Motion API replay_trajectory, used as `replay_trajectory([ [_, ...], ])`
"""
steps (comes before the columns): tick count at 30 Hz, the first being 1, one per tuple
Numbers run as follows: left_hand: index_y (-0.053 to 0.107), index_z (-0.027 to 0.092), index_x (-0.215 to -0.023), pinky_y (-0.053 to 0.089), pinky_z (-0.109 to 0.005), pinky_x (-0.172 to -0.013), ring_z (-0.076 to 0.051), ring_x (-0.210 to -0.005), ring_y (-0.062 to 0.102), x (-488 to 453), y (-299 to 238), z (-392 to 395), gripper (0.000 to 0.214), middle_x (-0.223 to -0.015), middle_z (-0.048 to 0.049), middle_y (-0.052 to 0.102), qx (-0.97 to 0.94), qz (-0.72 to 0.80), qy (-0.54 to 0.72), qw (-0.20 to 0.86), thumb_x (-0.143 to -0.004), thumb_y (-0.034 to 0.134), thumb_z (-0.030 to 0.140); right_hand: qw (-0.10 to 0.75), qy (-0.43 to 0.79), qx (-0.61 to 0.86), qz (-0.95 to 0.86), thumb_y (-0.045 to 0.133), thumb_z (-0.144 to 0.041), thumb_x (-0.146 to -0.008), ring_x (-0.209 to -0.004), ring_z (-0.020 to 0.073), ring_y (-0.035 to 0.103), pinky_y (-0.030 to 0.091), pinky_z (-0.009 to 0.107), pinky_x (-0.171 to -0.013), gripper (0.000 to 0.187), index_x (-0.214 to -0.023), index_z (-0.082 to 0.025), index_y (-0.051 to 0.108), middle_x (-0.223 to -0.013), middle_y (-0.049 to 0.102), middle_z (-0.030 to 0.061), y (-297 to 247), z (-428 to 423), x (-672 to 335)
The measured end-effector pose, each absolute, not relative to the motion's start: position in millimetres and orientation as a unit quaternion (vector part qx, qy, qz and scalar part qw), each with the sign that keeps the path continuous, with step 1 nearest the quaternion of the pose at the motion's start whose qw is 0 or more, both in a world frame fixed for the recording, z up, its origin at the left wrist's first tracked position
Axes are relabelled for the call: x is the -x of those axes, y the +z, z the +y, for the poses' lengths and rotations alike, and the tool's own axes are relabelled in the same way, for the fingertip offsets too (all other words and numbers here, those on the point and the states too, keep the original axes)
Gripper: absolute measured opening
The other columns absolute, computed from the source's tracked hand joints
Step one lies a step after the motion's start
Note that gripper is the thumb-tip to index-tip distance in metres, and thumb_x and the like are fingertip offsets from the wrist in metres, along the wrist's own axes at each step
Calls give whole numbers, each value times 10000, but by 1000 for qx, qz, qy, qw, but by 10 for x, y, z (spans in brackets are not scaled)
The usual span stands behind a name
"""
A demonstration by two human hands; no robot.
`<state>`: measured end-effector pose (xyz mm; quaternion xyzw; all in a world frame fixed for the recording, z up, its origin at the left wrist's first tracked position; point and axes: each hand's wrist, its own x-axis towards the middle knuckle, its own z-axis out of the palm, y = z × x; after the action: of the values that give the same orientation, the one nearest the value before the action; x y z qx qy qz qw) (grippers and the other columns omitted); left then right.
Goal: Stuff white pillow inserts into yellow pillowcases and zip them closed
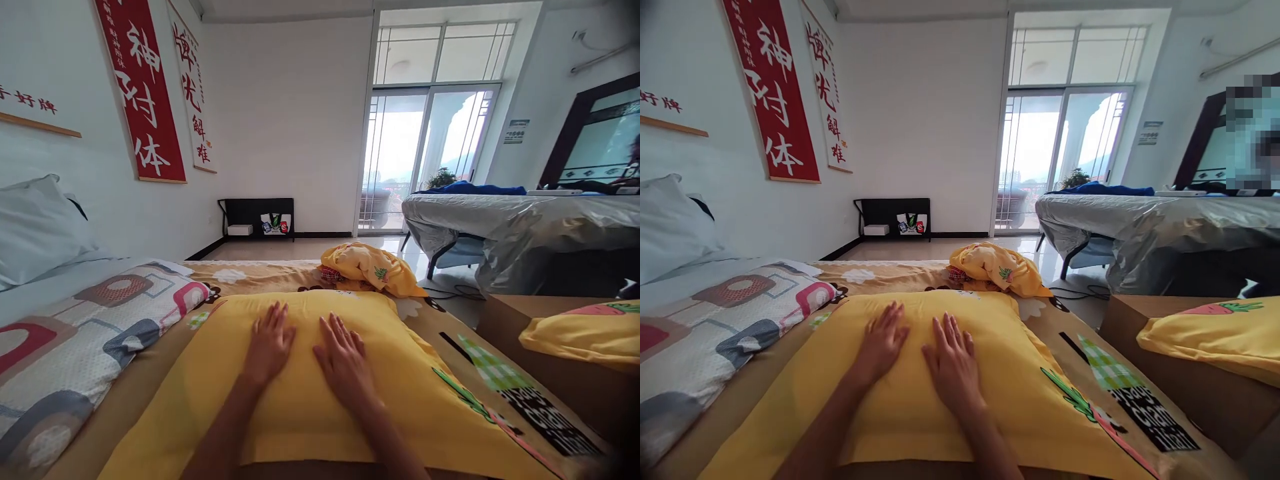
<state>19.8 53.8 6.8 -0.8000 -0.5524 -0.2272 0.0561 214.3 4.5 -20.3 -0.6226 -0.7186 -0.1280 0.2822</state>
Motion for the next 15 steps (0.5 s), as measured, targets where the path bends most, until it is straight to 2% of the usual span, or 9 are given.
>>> replay_trajectory([
  [3,327,220,-1489,239,-526,-1166,-239,-1444,260,-398,-401,565,522,-1551,-75,295,812,-534,-222,80,-987,301,361,239,-99,637,-727,302,-479,-980,-1426,250,281,280,505,-1118,555,-1493,-268,326,-1549,294,56,-590,65,-2102],
  [6,250,307,-1512,242,-488,-1171,-209,-1454,235,-3,-711,390,535,-1573,-14,254,807,-535,-229,101,-988,289,412,222,-122,655,-712,283,-506,-976,-1442,233,241,252,502,-1136,585,-1516,-281,258,-1567,250,25,-858,-93,-2458],
  [12,190,274,-1533,269,-561,-1122,-268,-1430,289,1284,-1191,-94,629,-1558,-54,305,671,-695,-219,139,-940,218,481,239,-197,723,-617,262,-527,-949,-1406,274,324,328,530,-1078,668,-1545,-256,130,-1553,305,75,-1293,-611,-3298],
  [15,191,300,-1530,301,-564,-1102,-291,-1414,318,1737,-1442,-366,681,-1520,-48,387,647,-727,-197,115,-886,277,503,245,-201,738,-596,249,-525,-918,-1390,302,348,325,563,-1070,692,-1546,-262,122,-1520,375,80,-1523,-933,-3610],
])
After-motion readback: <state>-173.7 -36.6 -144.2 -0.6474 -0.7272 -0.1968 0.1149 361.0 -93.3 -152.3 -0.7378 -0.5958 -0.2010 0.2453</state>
